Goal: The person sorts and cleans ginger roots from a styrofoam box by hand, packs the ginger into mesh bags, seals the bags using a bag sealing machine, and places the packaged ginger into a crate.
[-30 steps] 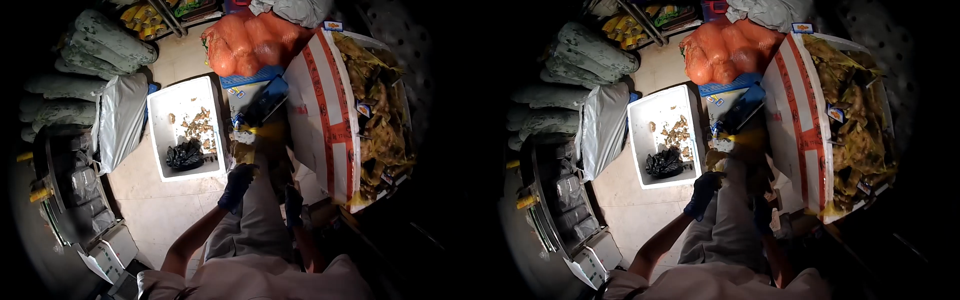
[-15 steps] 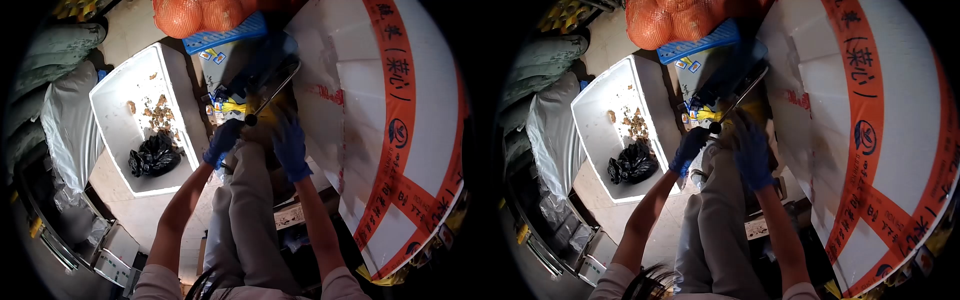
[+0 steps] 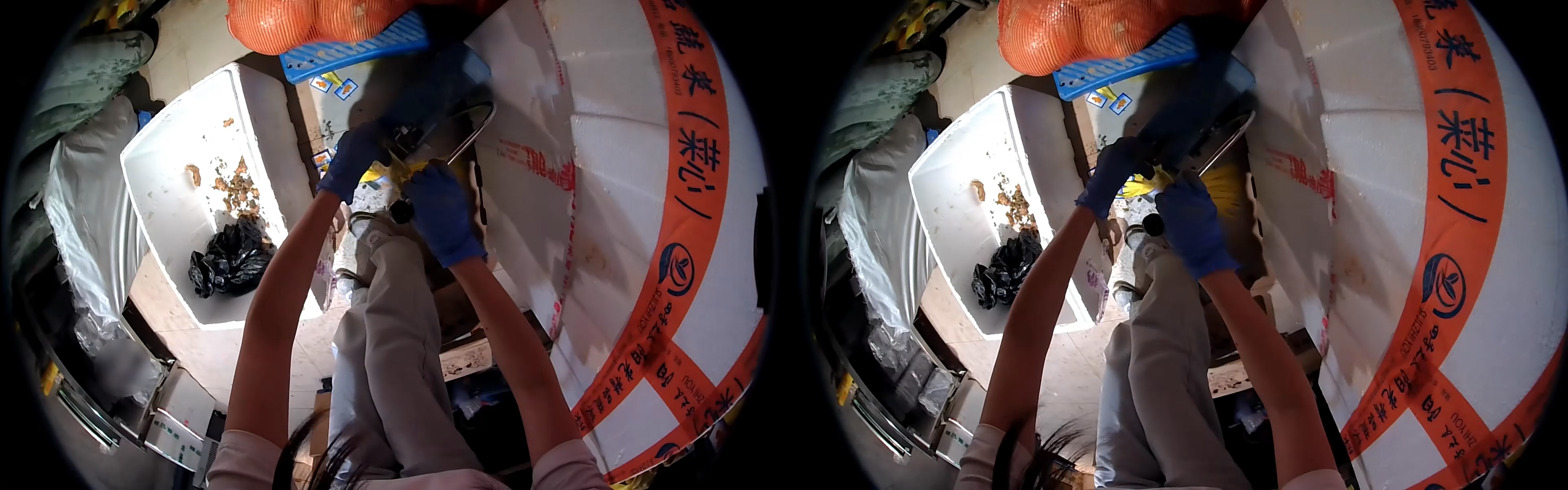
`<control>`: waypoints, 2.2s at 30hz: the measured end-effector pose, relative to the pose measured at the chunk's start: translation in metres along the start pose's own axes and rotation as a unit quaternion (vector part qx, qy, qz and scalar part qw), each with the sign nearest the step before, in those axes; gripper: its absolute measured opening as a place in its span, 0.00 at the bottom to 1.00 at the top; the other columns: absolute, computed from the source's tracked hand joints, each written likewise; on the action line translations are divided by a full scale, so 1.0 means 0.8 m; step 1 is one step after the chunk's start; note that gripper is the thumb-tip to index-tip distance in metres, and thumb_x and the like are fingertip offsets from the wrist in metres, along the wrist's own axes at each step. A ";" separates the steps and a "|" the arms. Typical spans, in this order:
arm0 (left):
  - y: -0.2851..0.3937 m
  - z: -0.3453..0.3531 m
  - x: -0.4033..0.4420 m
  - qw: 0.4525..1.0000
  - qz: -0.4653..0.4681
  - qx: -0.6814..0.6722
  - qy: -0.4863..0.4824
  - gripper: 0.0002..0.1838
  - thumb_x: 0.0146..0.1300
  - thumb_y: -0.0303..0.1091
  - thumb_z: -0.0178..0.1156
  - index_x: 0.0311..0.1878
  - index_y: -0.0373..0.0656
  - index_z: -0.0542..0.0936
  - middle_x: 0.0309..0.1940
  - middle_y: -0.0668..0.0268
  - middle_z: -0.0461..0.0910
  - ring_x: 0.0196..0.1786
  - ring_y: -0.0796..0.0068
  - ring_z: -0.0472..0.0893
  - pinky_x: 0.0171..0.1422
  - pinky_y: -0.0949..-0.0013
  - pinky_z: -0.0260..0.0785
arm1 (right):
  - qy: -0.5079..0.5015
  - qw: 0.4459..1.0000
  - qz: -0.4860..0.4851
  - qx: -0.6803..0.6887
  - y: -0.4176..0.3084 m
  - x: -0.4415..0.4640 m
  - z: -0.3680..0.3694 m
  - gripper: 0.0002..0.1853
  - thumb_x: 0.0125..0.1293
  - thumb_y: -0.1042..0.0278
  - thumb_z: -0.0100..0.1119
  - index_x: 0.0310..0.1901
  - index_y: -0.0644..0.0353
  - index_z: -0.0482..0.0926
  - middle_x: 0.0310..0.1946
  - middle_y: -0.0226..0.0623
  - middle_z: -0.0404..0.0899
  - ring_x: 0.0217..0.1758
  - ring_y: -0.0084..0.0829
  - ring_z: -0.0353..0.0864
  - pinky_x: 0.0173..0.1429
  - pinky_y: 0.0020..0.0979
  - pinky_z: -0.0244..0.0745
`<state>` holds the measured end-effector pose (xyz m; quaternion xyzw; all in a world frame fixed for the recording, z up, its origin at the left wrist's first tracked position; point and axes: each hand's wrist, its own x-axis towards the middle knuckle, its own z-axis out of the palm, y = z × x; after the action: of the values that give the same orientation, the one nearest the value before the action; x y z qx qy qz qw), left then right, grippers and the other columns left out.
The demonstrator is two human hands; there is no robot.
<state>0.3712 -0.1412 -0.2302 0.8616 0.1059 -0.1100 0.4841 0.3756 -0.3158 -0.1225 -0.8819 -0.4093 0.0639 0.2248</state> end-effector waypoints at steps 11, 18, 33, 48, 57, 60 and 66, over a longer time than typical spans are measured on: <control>0.022 -0.017 0.007 0.994 -0.096 -0.044 -0.005 0.11 0.46 0.31 0.57 0.34 0.37 0.77 0.36 0.53 0.76 0.39 0.60 0.77 0.42 0.67 0.68 | -0.240 0.950 -0.016 -0.198 -0.039 0.014 0.020 0.05 0.46 0.68 0.53 0.21 0.56 0.78 0.22 0.36 0.76 0.28 0.31 0.75 0.41 0.34 0.70; -0.018 0.007 0.011 0.995 0.048 -0.070 0.055 0.14 0.46 0.31 0.59 0.38 0.37 0.76 0.34 0.52 0.75 0.40 0.54 0.74 0.45 0.62 0.65 | -0.419 0.896 -0.059 -0.135 -0.060 -0.013 0.182 0.07 0.49 0.66 0.53 0.25 0.55 0.80 0.23 0.34 0.79 0.29 0.33 0.80 0.31 0.35 0.72; -0.011 0.004 -0.010 0.981 0.123 -0.089 0.124 0.16 0.35 0.24 0.61 0.32 0.39 0.73 0.30 0.54 0.74 0.36 0.50 0.73 0.39 0.60 0.67 | -0.372 0.924 0.049 -0.077 -0.003 -0.054 0.428 0.11 0.53 0.67 0.49 0.38 0.57 0.74 0.31 0.40 0.78 0.35 0.35 0.78 0.39 0.36 0.71; 0.030 0.060 -0.057 0.986 0.085 -0.077 0.123 0.07 0.54 0.28 0.51 0.36 0.41 0.76 0.29 0.58 0.77 0.36 0.64 0.77 0.40 0.68 0.68 | -0.073 0.971 -0.187 -0.133 0.032 0.007 -0.017 0.19 0.49 0.69 0.51 0.46 0.59 0.71 0.33 0.41 0.73 0.39 0.37 0.73 0.44 0.32 0.69; 0.095 0.028 -0.187 0.984 -0.090 -0.154 0.031 0.06 0.53 0.27 0.55 0.34 0.38 0.76 0.25 0.66 0.76 0.26 0.76 0.75 0.31 0.74 0.67 | 0.007 0.945 0.328 0.013 -0.023 -0.172 -0.044 0.24 0.53 0.64 0.58 0.51 0.61 0.67 0.46 0.45 0.70 0.45 0.42 0.72 0.50 0.34 0.68; 0.193 -0.056 -0.236 0.923 -0.104 -0.367 -0.055 0.05 0.54 0.24 0.54 0.35 0.35 0.75 0.24 0.67 0.75 0.26 0.82 0.73 0.30 0.80 0.66 | 0.074 0.929 0.266 0.246 -0.072 -0.197 -0.061 0.25 0.50 0.58 0.61 0.48 0.62 0.69 0.44 0.45 0.71 0.47 0.43 0.70 0.52 0.37 0.65; 0.418 -0.248 -0.311 0.907 -0.066 -0.375 -0.182 0.08 0.57 0.31 0.55 0.38 0.38 0.76 0.31 0.70 0.76 0.32 0.85 0.73 0.37 0.80 0.67 | -0.021 0.859 0.168 0.483 -0.248 -0.128 -0.262 0.27 0.49 0.61 0.64 0.49 0.64 0.69 0.45 0.43 0.72 0.48 0.31 0.71 0.52 0.30 0.65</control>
<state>0.2480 -0.1605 0.2144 0.5729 0.1060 -0.2489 0.7737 0.2329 -0.3524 0.1459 -0.7169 -0.1773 0.3092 0.5992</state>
